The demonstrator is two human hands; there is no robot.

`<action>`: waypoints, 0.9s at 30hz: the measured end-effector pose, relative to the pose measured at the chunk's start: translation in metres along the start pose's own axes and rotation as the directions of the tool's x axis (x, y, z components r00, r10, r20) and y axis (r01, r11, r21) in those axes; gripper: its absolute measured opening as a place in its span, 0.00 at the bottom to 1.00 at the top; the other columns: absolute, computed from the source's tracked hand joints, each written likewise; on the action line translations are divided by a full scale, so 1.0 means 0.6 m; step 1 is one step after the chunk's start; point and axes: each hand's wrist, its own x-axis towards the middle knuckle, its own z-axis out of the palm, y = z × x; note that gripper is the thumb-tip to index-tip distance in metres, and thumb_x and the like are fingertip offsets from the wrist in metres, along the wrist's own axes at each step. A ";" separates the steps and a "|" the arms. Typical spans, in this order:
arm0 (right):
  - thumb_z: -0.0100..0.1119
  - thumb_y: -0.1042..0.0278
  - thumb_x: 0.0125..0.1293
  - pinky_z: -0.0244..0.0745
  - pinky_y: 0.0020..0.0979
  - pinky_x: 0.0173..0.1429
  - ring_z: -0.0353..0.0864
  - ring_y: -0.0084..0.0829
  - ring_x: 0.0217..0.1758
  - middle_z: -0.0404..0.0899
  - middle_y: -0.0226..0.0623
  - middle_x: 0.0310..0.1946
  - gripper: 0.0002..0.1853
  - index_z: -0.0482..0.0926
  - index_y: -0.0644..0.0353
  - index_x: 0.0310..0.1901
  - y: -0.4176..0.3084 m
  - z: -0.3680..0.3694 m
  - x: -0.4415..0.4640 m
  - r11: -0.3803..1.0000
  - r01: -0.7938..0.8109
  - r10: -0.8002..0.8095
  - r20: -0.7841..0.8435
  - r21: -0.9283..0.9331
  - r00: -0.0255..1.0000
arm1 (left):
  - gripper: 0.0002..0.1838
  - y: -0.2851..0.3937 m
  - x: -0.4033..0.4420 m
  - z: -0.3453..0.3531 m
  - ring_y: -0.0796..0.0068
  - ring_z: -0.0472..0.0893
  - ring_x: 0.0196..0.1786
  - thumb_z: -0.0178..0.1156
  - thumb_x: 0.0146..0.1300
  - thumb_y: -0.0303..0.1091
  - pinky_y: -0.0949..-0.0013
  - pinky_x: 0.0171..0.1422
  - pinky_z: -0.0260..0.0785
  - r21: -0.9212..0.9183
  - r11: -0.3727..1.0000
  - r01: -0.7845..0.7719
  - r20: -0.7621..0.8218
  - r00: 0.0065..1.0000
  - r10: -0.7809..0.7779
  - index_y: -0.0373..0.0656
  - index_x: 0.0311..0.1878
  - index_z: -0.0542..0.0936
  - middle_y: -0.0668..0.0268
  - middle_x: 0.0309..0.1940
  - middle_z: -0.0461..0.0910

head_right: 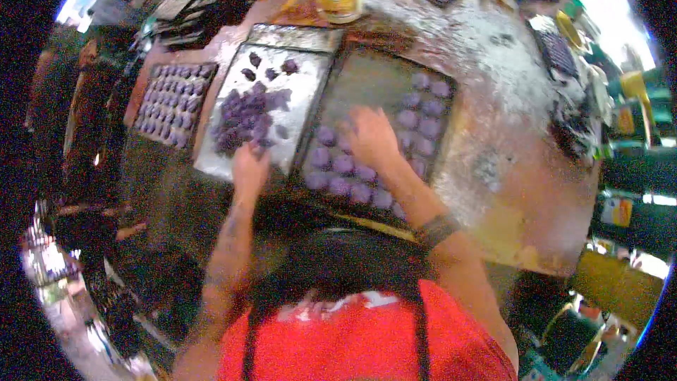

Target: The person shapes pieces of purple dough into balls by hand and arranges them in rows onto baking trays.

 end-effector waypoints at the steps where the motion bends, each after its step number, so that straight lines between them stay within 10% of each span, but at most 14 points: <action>1: 0.62 0.48 0.60 0.62 0.48 0.72 0.73 0.49 0.64 0.76 0.50 0.60 0.31 0.76 0.65 0.57 0.005 -0.029 -0.002 0.997 0.075 -0.071 -0.211 0.012 0.975 | 0.13 -0.026 0.006 0.018 0.50 0.82 0.40 0.65 0.58 0.33 0.57 0.50 0.73 0.049 0.999 0.003 0.043 0.999 -0.005 0.35 0.43 0.81 0.54 0.36 0.83; 5: 0.66 0.61 0.58 0.71 0.42 0.64 0.78 0.47 0.57 0.81 0.48 0.51 0.21 0.82 0.60 0.53 0.113 -0.126 -0.064 0.980 -0.172 0.126 -0.360 -0.100 0.924 | 0.12 -0.013 0.013 -0.012 0.66 0.83 0.40 0.67 0.57 0.28 0.67 0.47 0.73 -0.387 0.886 0.257 0.190 0.962 -0.196 0.33 0.43 0.81 0.59 0.37 0.84; 10: 0.65 0.61 0.55 0.75 0.43 0.54 0.82 0.47 0.47 0.84 0.43 0.43 0.16 0.85 0.56 0.45 0.349 -0.231 -0.212 0.623 -0.729 0.503 -0.568 -0.283 0.651 | 0.07 0.039 -0.030 -0.045 0.74 0.81 0.39 0.67 0.57 0.21 0.71 0.47 0.73 -0.761 0.479 0.437 0.375 0.899 -0.223 0.32 0.39 0.81 0.60 0.39 0.83; 13: 0.65 0.60 0.57 0.75 0.43 0.53 0.81 0.46 0.47 0.84 0.42 0.42 0.15 0.84 0.57 0.44 0.383 -0.237 -0.240 0.613 -0.765 0.701 -0.312 -0.196 0.641 | 0.09 0.097 -0.035 -0.022 0.72 0.81 0.42 0.69 0.54 0.20 0.68 0.50 0.76 -0.701 0.437 0.564 0.544 0.819 -0.185 0.33 0.38 0.81 0.59 0.41 0.82; 16: 0.63 0.61 0.60 0.75 0.43 0.53 0.81 0.46 0.46 0.83 0.43 0.40 0.14 0.84 0.59 0.44 0.384 -0.210 -0.229 0.714 -0.664 0.494 -0.513 -0.221 0.702 | 0.12 0.204 -0.030 -0.006 0.72 0.82 0.42 0.69 0.53 0.20 0.69 0.48 0.76 -0.646 0.471 0.600 0.619 0.773 -0.136 0.32 0.42 0.80 0.58 0.38 0.83; 19: 0.63 0.72 0.62 0.75 0.32 0.49 0.81 0.31 0.42 0.82 0.41 0.38 0.10 0.82 0.61 0.45 0.220 -0.213 -0.170 0.746 -0.394 0.633 -0.387 0.537 0.670 | 0.16 0.287 -0.027 0.025 0.75 0.82 0.41 0.67 0.56 0.20 0.71 0.43 0.76 -0.692 0.423 0.585 0.665 0.744 0.058 0.32 0.49 0.79 0.60 0.39 0.83; 21: 0.64 0.75 0.62 0.75 0.31 0.48 0.80 0.25 0.43 0.83 0.37 0.38 0.10 0.81 0.61 0.46 0.056 -0.177 -0.150 0.754 -0.127 0.372 -0.260 0.644 0.891 | 0.17 0.333 -0.017 0.016 0.76 0.82 0.42 0.65 0.59 0.20 0.72 0.44 0.76 -0.660 0.441 0.607 0.722 0.675 0.151 0.32 0.52 0.77 0.61 0.41 0.83; 27: 0.64 0.78 0.58 0.76 0.34 0.49 0.81 0.41 0.44 0.81 0.43 0.39 0.12 0.81 0.64 0.45 -0.056 -0.193 -0.139 0.982 0.147 -0.098 -0.357 0.114 0.929 | 0.16 0.360 -0.046 0.045 0.78 0.80 0.44 0.55 0.67 0.20 0.75 0.47 0.74 -0.654 0.024 0.756 0.734 0.627 0.260 0.37 0.58 0.76 0.65 0.46 0.81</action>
